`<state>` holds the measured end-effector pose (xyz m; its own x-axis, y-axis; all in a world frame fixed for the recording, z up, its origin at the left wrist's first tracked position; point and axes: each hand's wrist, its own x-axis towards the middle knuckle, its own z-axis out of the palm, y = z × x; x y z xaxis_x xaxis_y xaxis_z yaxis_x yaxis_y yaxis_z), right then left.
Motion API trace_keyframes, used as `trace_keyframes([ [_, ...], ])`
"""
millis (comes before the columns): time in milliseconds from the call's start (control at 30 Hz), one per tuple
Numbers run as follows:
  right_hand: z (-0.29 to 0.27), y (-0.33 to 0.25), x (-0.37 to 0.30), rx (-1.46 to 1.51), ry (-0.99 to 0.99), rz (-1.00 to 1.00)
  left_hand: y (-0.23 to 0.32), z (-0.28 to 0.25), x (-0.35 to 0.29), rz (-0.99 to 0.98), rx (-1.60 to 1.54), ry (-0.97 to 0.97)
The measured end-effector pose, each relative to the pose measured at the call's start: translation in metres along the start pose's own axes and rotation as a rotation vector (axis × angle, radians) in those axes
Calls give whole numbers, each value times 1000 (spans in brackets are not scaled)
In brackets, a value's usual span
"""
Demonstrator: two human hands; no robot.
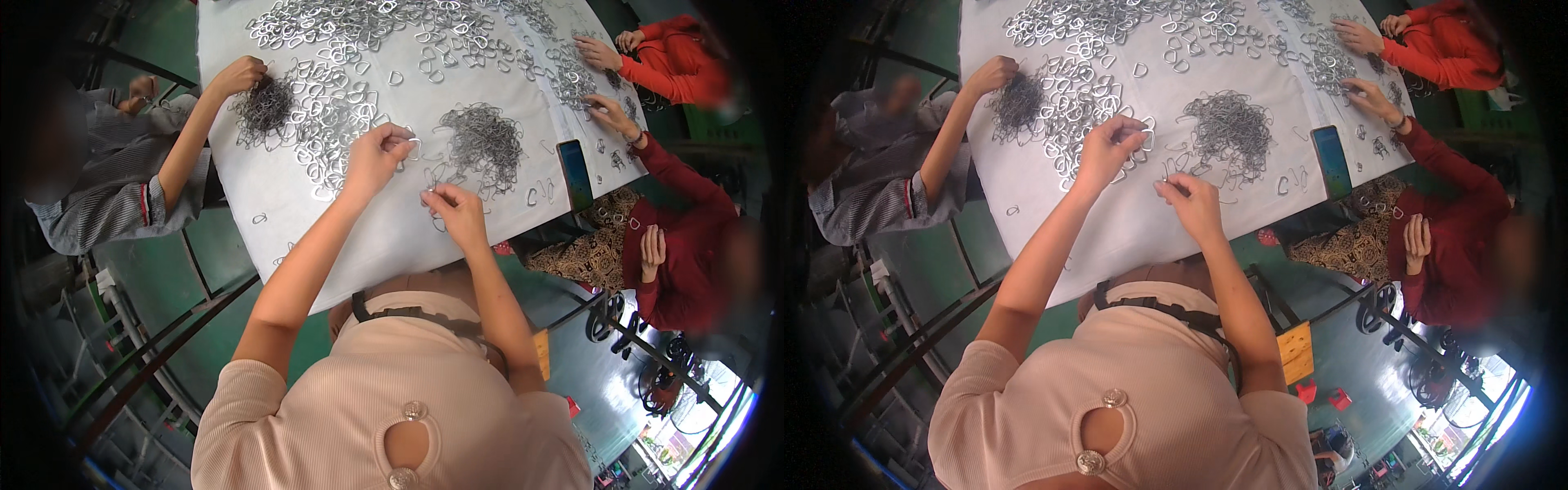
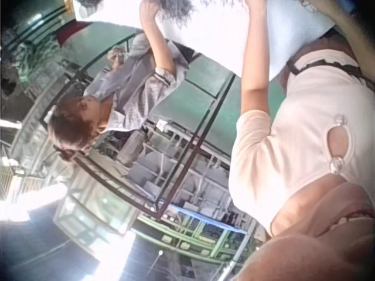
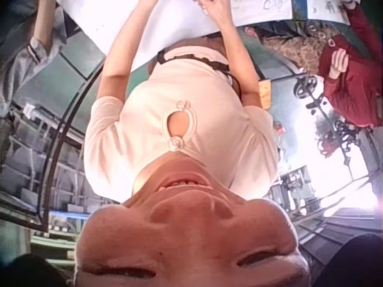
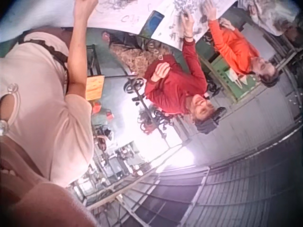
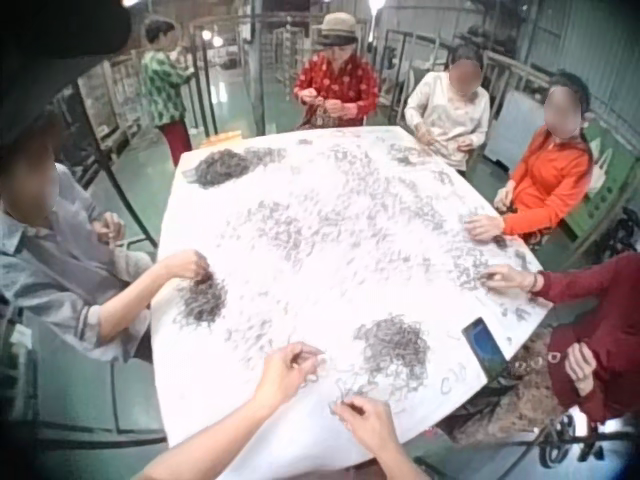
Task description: The person picks small metal rings and hooks from a table and links them together by hand to form a chain. The person periodically lifts the chain to check its length before continuing to add more pieces.
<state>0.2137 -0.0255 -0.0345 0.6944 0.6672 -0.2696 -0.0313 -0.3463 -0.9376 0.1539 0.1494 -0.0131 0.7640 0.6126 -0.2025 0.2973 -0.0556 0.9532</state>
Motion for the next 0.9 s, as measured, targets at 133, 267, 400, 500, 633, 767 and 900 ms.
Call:
trace_keyframes([
  [133, 7, -35, 9, -220, 9, -27, 15, -9, -21, 47, -61, 20],
  [267, 10, -33, 20, -281, 3, -54, 19, -2, -27, 120, -127, 106],
  [400, -8, -28, 30, -307, -37, -121, 12, -1, -28, 187, -100, 151],
  [500, -68, 8, 64, -395, 192, -171, 12, -6, -27, 165, -100, 140],
  [633, -87, 9, 89, -930, 412, -213, 9, -13, -30, 92, -89, 154],
  [767, -96, 11, 116, -889, 239, -172, 5, -16, -35, 81, -99, 220],
  [900, -125, -20, 103, -428, 285, -406, -1, -20, -52, 55, -157, 282],
])
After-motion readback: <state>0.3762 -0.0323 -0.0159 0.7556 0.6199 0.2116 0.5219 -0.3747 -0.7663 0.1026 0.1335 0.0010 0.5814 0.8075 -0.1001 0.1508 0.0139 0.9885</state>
